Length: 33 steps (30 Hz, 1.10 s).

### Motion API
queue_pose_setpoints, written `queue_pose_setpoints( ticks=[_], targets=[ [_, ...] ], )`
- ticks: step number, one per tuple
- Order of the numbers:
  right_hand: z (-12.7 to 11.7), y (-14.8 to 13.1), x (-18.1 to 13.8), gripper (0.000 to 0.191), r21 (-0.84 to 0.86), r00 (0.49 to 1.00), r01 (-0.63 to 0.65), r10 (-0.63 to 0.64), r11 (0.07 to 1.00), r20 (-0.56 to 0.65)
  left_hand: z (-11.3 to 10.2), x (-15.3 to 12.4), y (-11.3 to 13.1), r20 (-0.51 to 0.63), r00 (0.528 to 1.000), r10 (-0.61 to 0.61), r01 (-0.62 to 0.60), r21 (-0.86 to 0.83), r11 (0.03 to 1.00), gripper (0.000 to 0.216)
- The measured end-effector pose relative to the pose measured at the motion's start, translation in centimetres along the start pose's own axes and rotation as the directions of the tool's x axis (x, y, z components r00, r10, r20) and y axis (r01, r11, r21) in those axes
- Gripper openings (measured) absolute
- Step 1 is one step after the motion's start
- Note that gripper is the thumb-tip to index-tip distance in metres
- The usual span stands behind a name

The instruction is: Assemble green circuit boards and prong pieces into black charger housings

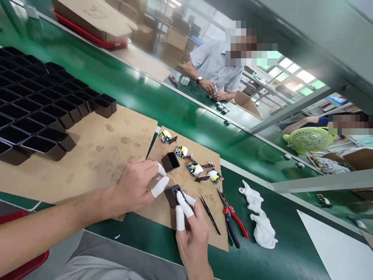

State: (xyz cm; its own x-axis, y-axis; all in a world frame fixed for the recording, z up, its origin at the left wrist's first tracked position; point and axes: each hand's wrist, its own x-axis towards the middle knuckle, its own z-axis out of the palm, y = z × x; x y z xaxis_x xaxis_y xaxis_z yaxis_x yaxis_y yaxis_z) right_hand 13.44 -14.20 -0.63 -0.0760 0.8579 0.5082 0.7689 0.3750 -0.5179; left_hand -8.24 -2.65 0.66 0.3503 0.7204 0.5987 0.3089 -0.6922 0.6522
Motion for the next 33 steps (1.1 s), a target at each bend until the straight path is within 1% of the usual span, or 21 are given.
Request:
queue_pose_setpoints(
  ticks=[3, 4, 6, 9, 12, 14, 16, 18, 20, 23, 25, 28, 31, 33],
  targets=[
    [-0.6, -0.2, 0.6, 0.043, 0.054, 0.999, -0.034, 0.033, 0.998, 0.01, 0.5, -0.1, 0.2, 0.171, 0.985, -0.038, 0.054, -0.094, 0.994, 0.016],
    [-0.7, -0.3, 0.8, 0.042, 0.086, 0.999, -0.053, 0.052, 0.995, 0.016, 0.6, -0.1, 0.3, 0.231, 0.972, -0.045, 0.077, -0.131, 0.988, 0.013],
    [-1.0, -0.3, 1.1, 0.041, 0.154, 0.995, -0.092, 0.088, 0.984, 0.036, 0.9, -0.2, 0.5, 0.325, 0.944, -0.063, 0.134, -0.198, 0.971, 0.013],
    [-0.9, -0.1, 1.2, 0.043, 0.197, 0.995, -0.094, 0.087, 0.976, 0.046, 1.1, 0.0, 0.5, 0.393, 0.912, -0.113, 0.233, -0.273, 0.933, 0.017],
    [-0.7, 0.1, 0.9, 0.049, 0.172, 0.998, -0.031, 0.022, 0.985, 0.055, 1.2, 0.2, 0.6, 0.413, 0.896, -0.161, 0.313, -0.334, 0.889, 0.015],
    [-0.8, 0.0, 0.8, 0.054, 0.135, 0.998, 0.013, -0.021, 0.991, 0.06, 1.3, 0.3, 0.6, 0.411, 0.893, -0.186, 0.347, -0.363, 0.865, 0.015],
    [-0.9, -0.4, 0.6, 0.057, 0.101, 0.998, 0.045, -0.05, 0.994, 0.045, 1.4, 0.2, 0.4, 0.378, 0.898, -0.223, 0.37, -0.376, 0.85, 0.018],
    [-1.0, -1.0, 0.5, 0.062, 0.075, 0.997, 0.072, -0.073, 0.995, 0.003, 1.3, 0.1, -0.1, 0.306, 0.909, -0.283, 0.389, -0.38, 0.839, 0.022],
    [-0.9, -1.4, 0.4, 0.064, 0.049, 0.997, 0.081, -0.08, 0.996, -0.014, 1.2, -0.1, -0.6, 0.209, 0.912, -0.353, 0.408, -0.382, 0.829, 0.027],
    [-0.2, -1.3, 0.2, 0.055, 0.031, 0.999, 0.022, -0.023, 0.999, 0.03, 1.0, -0.1, -1.1, 0.101, 0.9, -0.425, 0.43, -0.377, 0.82, 0.032],
    [0.3, -1.0, 0.1, 0.048, 0.022, 0.999, -0.009, 0.008, 1.0, 0.052, 0.9, 0.0, -1.0, 0.084, 0.896, -0.435, 0.434, -0.367, 0.823, 0.031],
    [0.4, -0.9, 0.2, 0.048, 0.028, 0.999, 0.011, -0.012, 1.0, 0.032, 0.9, 0.2, -0.4, 0.093, 0.907, -0.412, 0.417, -0.345, 0.841, 0.028],
    [-0.7, -1.7, 0.8, 0.057, 0.055, 0.998, 0.052, -0.049, 0.997, -0.049, 0.7, 0.2, -0.1, 0.084, 0.916, -0.392, 0.397, -0.326, 0.858, 0.028],
    [-1.4, -2.4, 1.1, 0.064, 0.031, 0.991, 0.089, -0.085, 0.996, -0.1, 0.6, 0.1, 0.0, 0.073, 0.918, -0.389, 0.392, -0.317, 0.864, 0.027]
  ],
)
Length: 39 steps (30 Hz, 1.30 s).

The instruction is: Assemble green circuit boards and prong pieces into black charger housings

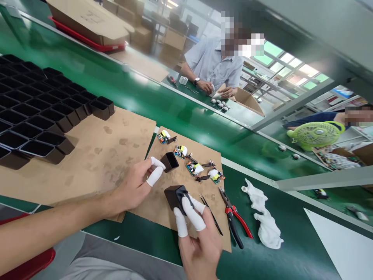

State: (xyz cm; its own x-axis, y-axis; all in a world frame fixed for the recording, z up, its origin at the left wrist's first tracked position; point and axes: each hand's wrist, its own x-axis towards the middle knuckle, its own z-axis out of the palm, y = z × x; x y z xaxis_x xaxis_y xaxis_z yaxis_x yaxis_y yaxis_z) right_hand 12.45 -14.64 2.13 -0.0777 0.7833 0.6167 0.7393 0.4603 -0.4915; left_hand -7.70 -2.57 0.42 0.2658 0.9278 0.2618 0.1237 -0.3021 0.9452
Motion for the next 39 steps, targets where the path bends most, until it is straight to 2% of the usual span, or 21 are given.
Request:
queue_pose_setpoints(
  ticks=[2, 6, 10, 12, 17, 19, 22, 24, 26, 29, 31, 36, 39],
  targets=[
    [-0.2, -0.2, 0.1, 0.065, -0.024, 0.999, 0.007, -0.006, 1.0, 0.043, -0.1, -0.1, -0.1, -0.01, 1.0, -0.001, 0.001, 0.008, 1.0, 0.026],
    [1.1, 0.8, -1.1, 0.055, -0.022, 0.982, -0.083, 0.086, 0.996, 0.17, -0.2, -0.1, 0.1, -0.006, 1.0, 0.0, 0.0, 0.021, 1.0, 0.026],
    [2.0, 1.5, -1.9, 0.055, -0.028, 0.982, -0.095, 0.099, 0.995, 0.161, -0.1, -0.1, 0.3, 0.017, 0.999, 0.031, -0.031, 0.046, 0.998, 0.022],
    [1.7, 1.2, -1.5, 0.054, -0.007, 0.985, -0.086, 0.086, 0.996, 0.149, -0.1, 0.0, 0.3, 0.015, 0.999, 0.046, -0.046, 0.059, 0.997, 0.022],
    [0.2, -0.1, -0.1, 0.063, 0.004, 1.0, -0.024, 0.023, 1.0, 0.018, -0.3, -0.1, 0.1, -0.012, 0.999, 0.052, -0.051, 0.081, 0.995, 0.023],
    [0.2, -0.2, -0.2, 0.063, -0.025, 0.996, -0.037, 0.039, 0.999, 0.08, -0.3, -0.2, 0.1, -0.014, 0.999, 0.043, -0.042, 0.084, 0.996, 0.022],
    [1.1, 0.4, -1.1, 0.05, -0.049, 0.984, -0.107, 0.112, 0.993, 0.137, -0.3, -0.3, 0.3, -0.001, 0.999, 0.042, -0.042, 0.089, 0.995, 0.021],
    [1.7, 0.8, -1.8, 0.05, -0.087, 0.987, -0.102, 0.112, 0.991, 0.117, -0.2, -0.3, 0.4, 0.031, 0.997, 0.072, -0.075, 0.092, 0.993, 0.017],
    [2.0, 1.2, -2.4, 0.06, -0.131, 0.989, -0.058, 0.074, 0.99, 0.125, 0.0, -0.2, 0.3, 0.125, 0.986, 0.113, -0.128, 0.118, 0.985, 0.015],
    [1.8, 1.6, -2.9, 0.072, -0.16, 0.987, -0.006, 0.031, 0.987, 0.156, 0.1, 0.0, 0.0, 0.346, 0.927, 0.144, -0.214, 0.175, 0.961, 0.018],
    [1.6, 1.6, -3.0, 0.073, -0.16, 0.986, -0.003, 0.029, 0.987, 0.165, -0.1, 0.1, 0.0, 0.426, 0.892, 0.148, -0.245, 0.183, 0.952, 0.021],
    [0.9, 0.9, -2.8, 0.074, -0.131, 0.987, 0.017, 0.005, 0.991, 0.163, -0.6, 0.1, 0.6, 0.436, 0.884, 0.169, -0.248, 0.129, 0.96, 0.023],
    [0.9, 0.7, -3.0, 0.07, -0.12, 0.985, -0.012, 0.032, 0.993, 0.168, -0.5, 0.1, 0.5, 0.44, 0.884, 0.158, -0.259, 0.179, 0.949, 0.023]
  ],
)
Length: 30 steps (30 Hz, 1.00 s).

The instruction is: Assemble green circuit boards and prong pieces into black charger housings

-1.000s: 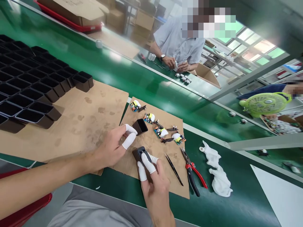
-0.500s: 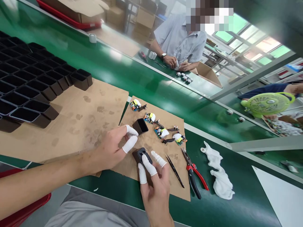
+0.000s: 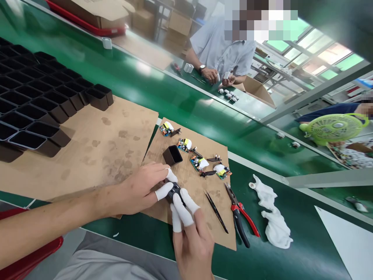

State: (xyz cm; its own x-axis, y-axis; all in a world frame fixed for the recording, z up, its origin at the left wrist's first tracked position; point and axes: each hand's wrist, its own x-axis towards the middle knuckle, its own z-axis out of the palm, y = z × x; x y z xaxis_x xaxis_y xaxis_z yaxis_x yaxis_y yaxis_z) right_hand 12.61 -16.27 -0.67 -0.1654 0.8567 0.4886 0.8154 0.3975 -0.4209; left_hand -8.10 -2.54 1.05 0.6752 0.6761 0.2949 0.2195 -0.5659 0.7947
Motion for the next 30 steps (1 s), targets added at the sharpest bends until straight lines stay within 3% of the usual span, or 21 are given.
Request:
queue_pose_setpoints(
  ticks=[5, 7, 8, 10, 12, 13, 16, 19, 22, 23, 24, 25, 27, 28, 30],
  targets=[
    [0.7, 0.8, 0.3, 0.062, 0.136, 0.995, -0.097, 0.094, 0.986, 0.027, 0.7, 0.2, -0.1, 0.006, 1.0, -0.025, 0.024, 0.061, 0.998, 0.022],
    [0.9, 0.9, 0.8, 0.044, 0.304, 0.967, -0.239, 0.256, 0.922, -0.015, 0.6, 0.0, 0.0, -0.043, 0.998, -0.046, 0.048, 0.04, 0.998, 0.023],
    [0.9, 0.8, 1.0, 0.034, 0.437, 0.917, -0.35, 0.399, 0.829, -0.022, 0.5, -0.1, 0.0, -0.091, 0.994, -0.068, 0.07, 0.014, 0.997, 0.024],
    [0.9, 0.3, 1.2, 0.028, 0.709, 0.721, -0.513, 0.691, 0.483, 0.052, 0.4, -0.3, -0.1, -0.204, 0.971, -0.126, 0.118, -0.048, 0.992, 0.024],
    [0.8, -0.2, 1.1, 0.04, 0.861, 0.519, -0.5, 0.829, 0.097, 0.208, 0.4, -0.5, -0.4, -0.299, 0.942, -0.151, 0.135, -0.077, 0.988, 0.023],
    [0.7, -0.5, 1.0, 0.046, 0.891, 0.458, -0.453, 0.846, -0.04, 0.271, 0.5, -0.5, -0.5, -0.322, 0.936, -0.143, 0.129, -0.065, 0.99, 0.023],
    [0.2, -1.0, 0.7, 0.052, 0.901, 0.4, -0.342, 0.825, -0.268, 0.398, 0.9, -0.7, -0.8, -0.336, 0.938, -0.08, 0.081, -0.009, 0.997, 0.022],
    [-0.2, -1.2, 0.8, 0.055, 0.877, 0.403, -0.333, 0.789, -0.346, 0.464, 1.3, -0.7, -0.9, -0.327, 0.944, -0.035, 0.044, 0.021, 0.999, 0.02],
    [-0.5, -1.6, 1.2, 0.056, 0.897, 0.415, -0.354, 0.815, -0.264, 0.404, 1.3, -0.7, -0.8, -0.331, 0.943, -0.026, 0.04, 0.034, 0.999, 0.02],
    [-0.6, -1.7, 1.2, 0.052, 0.913, 0.43, -0.375, 0.842, -0.161, 0.326, 1.2, -0.7, -0.8, -0.334, 0.942, -0.028, 0.042, 0.036, 0.998, 0.02],
    [-0.8, -1.7, 1.2, 0.046, 0.918, 0.458, -0.396, 0.867, 0.002, 0.196, 1.2, -0.7, -0.7, -0.337, 0.941, -0.029, 0.044, 0.037, 0.998, 0.02],
    [-0.9, -1.7, 1.1, 0.038, 0.888, 0.508, -0.406, 0.861, 0.217, 0.022, 1.1, -0.7, -0.7, -0.345, 0.938, -0.029, 0.044, 0.038, 0.998, 0.02],
    [-1.1, -1.2, 0.8, 0.029, 0.644, 0.688, -0.378, 0.667, 0.665, -0.286, 1.0, -0.7, -0.6, -0.364, 0.931, -0.023, 0.042, 0.044, 0.998, 0.019],
    [-1.1, -0.9, 0.5, 0.032, 0.469, 0.787, -0.33, 0.513, 0.819, -0.343, 1.0, -0.7, -0.6, -0.376, 0.926, -0.019, 0.042, 0.052, 0.998, 0.019],
    [-1.0, -0.1, -0.1, 0.045, 0.192, 0.934, -0.225, 0.267, 0.955, -0.237, 1.0, -0.6, -0.6, -0.402, 0.916, -0.019, 0.054, 0.075, 0.996, 0.017]
  ],
)
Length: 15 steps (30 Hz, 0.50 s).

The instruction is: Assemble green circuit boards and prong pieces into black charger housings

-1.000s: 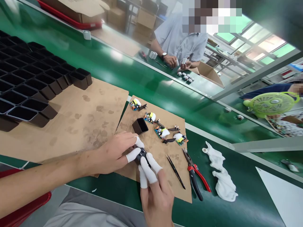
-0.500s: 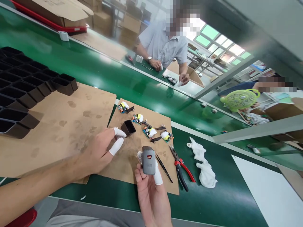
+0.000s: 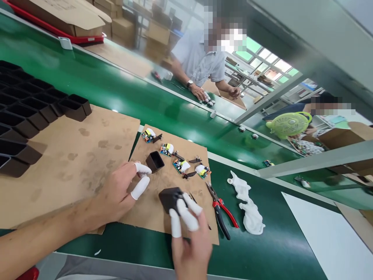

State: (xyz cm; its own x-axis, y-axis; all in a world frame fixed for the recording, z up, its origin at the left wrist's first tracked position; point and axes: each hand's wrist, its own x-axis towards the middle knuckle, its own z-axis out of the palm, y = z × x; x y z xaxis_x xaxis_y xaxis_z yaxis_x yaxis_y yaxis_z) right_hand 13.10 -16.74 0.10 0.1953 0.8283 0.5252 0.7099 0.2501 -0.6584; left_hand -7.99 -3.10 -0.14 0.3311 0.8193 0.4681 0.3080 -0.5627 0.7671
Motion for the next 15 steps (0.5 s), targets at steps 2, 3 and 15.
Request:
queue_pose_setpoints(
  ticks=[2, 3, 15],
  targets=[
    [0.0, 0.8, -0.6, 0.052, -0.106, 0.979, 0.061, -0.039, 0.992, 0.199, 0.0, 0.1, 0.0, -0.026, 1.0, -0.018, 0.019, 0.041, 0.999, 0.013],
    [0.1, 1.1, -0.9, 0.053, -0.126, 0.968, 0.063, -0.03, 0.99, 0.248, 0.1, 0.2, 0.0, -0.042, 0.999, -0.028, 0.03, 0.06, 0.998, 0.011],
    [-1.6, 8.0, 16.9, 0.049, -0.022, 0.981, -0.159, 0.161, 0.987, 0.106, 0.2, 2.9, 0.7, 0.132, 0.905, -0.404, 0.39, 0.119, 0.913, 0.054]
  ],
)
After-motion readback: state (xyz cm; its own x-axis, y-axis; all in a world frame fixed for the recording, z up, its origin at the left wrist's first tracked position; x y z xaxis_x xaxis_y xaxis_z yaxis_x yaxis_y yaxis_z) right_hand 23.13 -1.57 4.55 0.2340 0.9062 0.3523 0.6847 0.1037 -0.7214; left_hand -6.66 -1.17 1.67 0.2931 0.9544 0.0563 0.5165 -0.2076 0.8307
